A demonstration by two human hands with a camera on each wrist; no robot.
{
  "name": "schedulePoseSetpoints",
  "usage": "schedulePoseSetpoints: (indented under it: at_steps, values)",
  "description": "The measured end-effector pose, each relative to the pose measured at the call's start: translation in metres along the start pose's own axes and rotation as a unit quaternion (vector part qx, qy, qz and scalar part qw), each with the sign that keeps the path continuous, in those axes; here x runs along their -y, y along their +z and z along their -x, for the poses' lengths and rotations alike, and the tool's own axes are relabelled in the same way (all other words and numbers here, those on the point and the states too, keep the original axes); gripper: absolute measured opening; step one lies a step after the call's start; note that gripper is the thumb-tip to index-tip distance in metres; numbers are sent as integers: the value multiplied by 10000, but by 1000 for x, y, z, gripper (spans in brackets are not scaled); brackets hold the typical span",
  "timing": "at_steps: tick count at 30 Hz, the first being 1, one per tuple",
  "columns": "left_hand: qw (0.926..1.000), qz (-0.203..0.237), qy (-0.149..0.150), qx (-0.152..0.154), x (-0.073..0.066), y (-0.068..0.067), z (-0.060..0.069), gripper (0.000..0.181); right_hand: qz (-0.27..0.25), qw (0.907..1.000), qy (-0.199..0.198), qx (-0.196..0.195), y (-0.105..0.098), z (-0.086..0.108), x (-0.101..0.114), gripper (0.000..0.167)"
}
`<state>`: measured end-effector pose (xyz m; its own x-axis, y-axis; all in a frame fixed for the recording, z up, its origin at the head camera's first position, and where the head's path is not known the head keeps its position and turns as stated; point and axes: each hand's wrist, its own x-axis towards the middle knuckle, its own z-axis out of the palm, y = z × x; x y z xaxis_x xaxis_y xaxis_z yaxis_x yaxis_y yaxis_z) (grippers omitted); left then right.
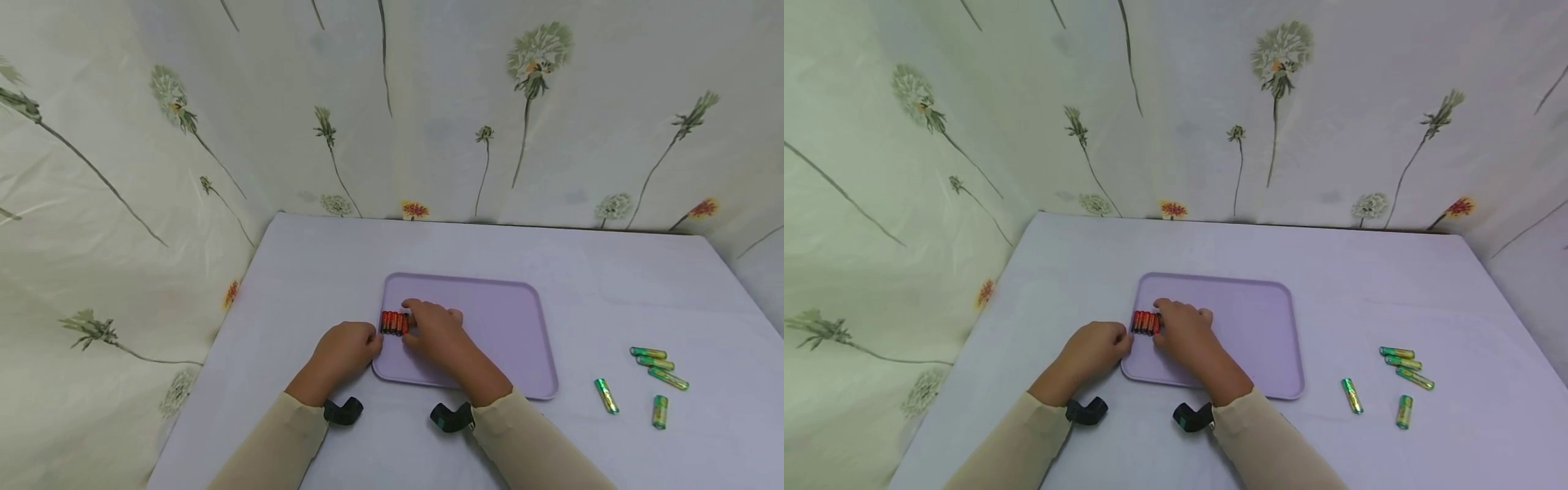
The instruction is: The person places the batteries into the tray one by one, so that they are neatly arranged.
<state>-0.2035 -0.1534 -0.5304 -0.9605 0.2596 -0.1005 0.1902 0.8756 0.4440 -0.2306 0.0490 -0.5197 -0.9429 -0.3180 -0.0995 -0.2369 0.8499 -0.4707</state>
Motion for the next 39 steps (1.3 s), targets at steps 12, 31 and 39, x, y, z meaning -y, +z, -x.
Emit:
schedulePoseSetpoints:
  at_steps: [12, 31, 39]
  values:
    - [10000, 38, 16, 13, 1, 2, 0, 37, 131, 9999, 78, 13, 0, 1, -1, 60]
    - [9999, 87, -68, 62, -3, 0, -2, 39, 266, 9983, 307, -429, -33, 20, -28, 58]
    - [9998, 139, -155, 68, -1, 2, 1, 40, 316, 9945, 319, -945, -53, 45, -58, 51]
